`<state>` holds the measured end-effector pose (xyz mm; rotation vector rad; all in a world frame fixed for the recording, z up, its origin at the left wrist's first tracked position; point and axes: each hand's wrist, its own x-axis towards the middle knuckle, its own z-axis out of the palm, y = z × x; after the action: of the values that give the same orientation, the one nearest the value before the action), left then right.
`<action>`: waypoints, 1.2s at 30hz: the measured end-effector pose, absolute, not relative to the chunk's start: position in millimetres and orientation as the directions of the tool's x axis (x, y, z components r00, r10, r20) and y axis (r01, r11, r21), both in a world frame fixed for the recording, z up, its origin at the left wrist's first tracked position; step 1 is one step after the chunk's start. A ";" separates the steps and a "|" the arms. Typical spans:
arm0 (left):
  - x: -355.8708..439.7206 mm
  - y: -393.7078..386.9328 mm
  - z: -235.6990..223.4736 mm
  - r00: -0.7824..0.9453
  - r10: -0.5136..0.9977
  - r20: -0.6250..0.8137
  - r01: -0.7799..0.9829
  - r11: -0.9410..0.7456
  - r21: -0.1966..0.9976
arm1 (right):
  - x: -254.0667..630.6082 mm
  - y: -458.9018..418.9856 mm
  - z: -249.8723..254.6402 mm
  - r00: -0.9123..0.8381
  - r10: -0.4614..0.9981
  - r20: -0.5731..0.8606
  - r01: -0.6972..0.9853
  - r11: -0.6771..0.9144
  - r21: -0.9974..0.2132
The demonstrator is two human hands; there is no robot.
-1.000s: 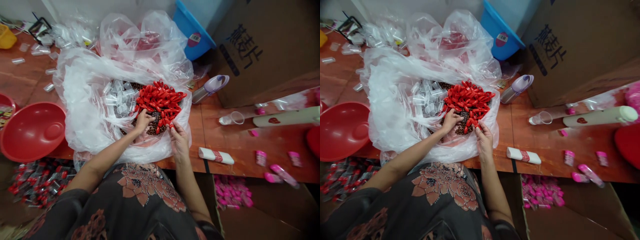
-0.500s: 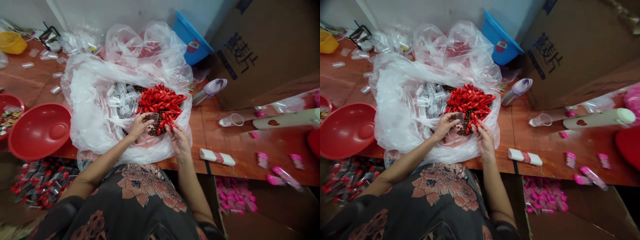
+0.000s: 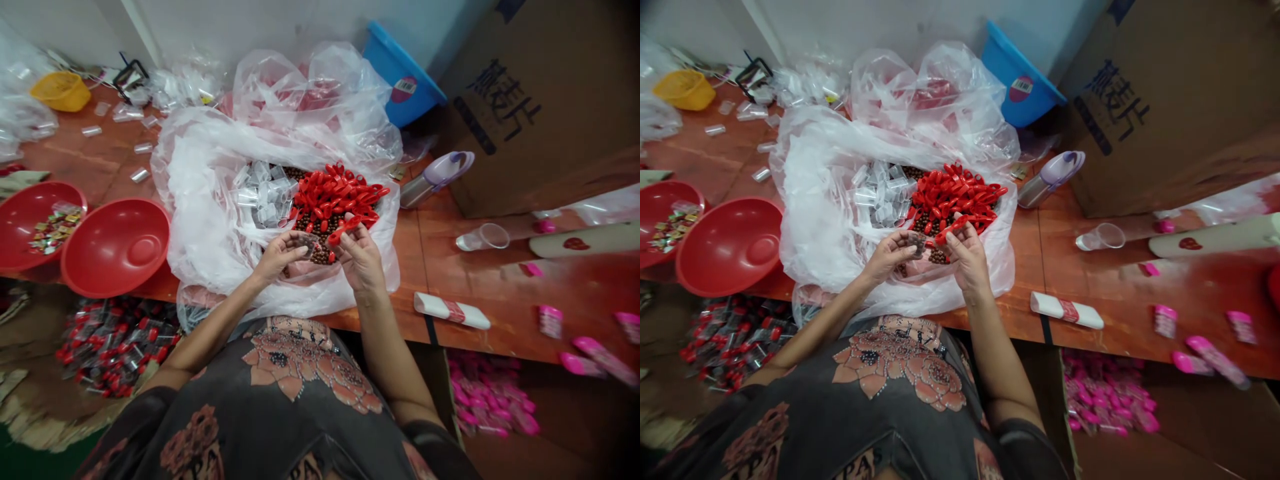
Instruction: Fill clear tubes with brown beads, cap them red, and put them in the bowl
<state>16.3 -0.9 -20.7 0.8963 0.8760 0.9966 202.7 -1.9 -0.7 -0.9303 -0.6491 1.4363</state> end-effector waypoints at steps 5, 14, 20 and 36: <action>14.6 -10.0 -21.1 0.319 0.936 -0.152 -0.303 0.252 0.919 | 194.3 -6.6 0.6 0.064 0.986 -0.151 -0.540 -0.093 -0.837; 14.4 -19.7 -17.2 0.343 0.919 -0.196 -0.306 0.306 0.902 | 189.2 -21.0 -12.2 0.145 0.989 -0.017 -0.331 0.032 -0.943; 16.6 -25.5 -16.6 0.337 0.918 -0.208 -0.295 0.313 0.903 | 191.0 -33.5 -5.5 0.071 0.980 0.188 0.060 0.184 -0.981; 12.9 -68.4 5.4 0.206 0.970 -0.127 -0.221 0.173 0.960 | 173.8 -69.2 3.9 0.154 0.957 0.245 -0.008 0.249 -0.969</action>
<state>12.9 -68.4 5.4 1.0104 0.9663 1.0653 173.8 -69.2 3.9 -1.0739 -1.1862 0.9285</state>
